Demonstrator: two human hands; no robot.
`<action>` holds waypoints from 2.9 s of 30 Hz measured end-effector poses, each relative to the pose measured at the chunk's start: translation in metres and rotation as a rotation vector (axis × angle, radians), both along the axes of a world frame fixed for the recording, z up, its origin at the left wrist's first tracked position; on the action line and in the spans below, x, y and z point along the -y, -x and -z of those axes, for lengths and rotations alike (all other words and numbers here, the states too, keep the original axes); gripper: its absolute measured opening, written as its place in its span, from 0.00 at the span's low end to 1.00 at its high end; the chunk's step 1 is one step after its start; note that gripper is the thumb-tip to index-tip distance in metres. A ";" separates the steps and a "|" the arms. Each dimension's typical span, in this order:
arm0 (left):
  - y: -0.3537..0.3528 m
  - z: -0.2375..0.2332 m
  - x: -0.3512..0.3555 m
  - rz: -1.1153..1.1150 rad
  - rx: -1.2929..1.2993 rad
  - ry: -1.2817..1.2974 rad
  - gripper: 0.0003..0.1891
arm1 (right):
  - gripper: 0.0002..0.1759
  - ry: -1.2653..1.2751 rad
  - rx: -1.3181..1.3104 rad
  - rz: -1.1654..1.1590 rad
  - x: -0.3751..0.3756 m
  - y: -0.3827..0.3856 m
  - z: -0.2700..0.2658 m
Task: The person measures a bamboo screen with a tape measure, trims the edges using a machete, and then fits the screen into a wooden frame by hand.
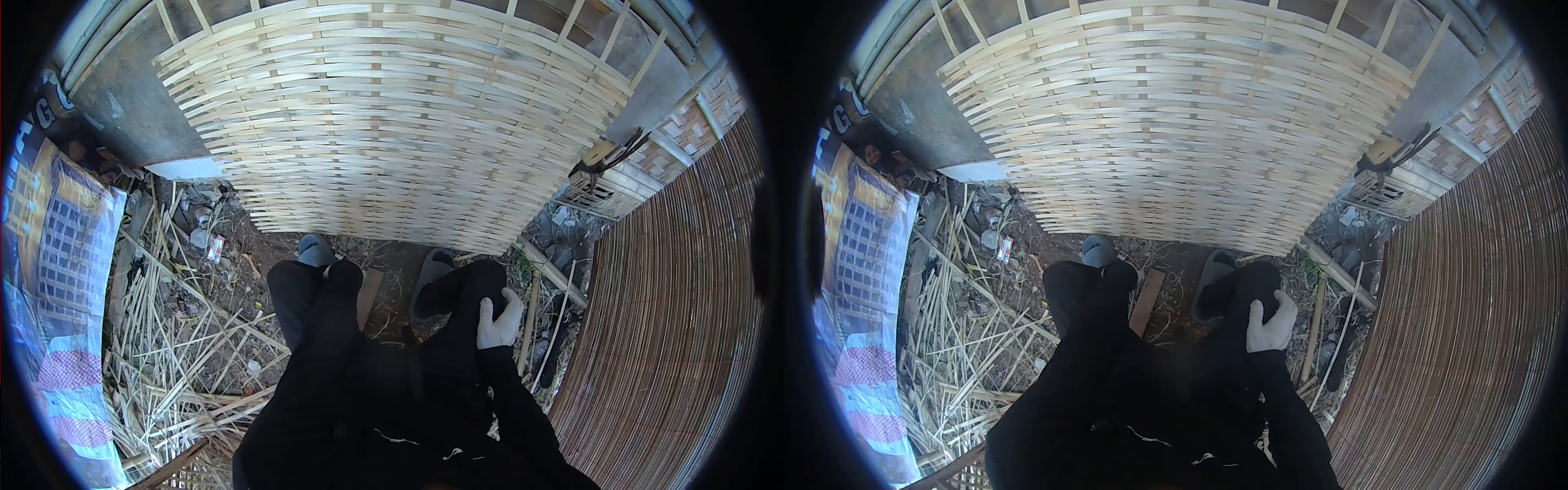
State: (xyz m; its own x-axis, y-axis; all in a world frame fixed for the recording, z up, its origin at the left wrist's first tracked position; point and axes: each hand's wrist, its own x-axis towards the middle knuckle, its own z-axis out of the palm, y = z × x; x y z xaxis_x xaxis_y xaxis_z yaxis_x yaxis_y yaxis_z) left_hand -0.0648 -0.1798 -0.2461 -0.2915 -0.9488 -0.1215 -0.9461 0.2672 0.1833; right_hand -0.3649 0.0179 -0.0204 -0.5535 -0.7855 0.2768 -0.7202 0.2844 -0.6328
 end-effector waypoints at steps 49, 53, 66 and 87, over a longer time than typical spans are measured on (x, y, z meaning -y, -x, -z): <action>0.216 -0.109 0.109 -0.310 -0.718 0.077 0.19 | 0.23 -0.022 0.227 0.024 0.013 0.022 -0.004; 0.216 -0.107 0.089 0.090 -0.557 -0.027 0.18 | 0.22 -0.003 0.222 -0.003 0.016 0.024 -0.001; 0.220 -0.132 0.113 -0.445 -0.666 0.005 0.22 | 0.22 0.032 0.221 -0.004 0.014 0.027 0.003; 0.056 -0.177 0.030 0.314 -0.164 -0.588 0.18 | 0.25 -0.395 1.058 0.298 0.238 0.150 0.176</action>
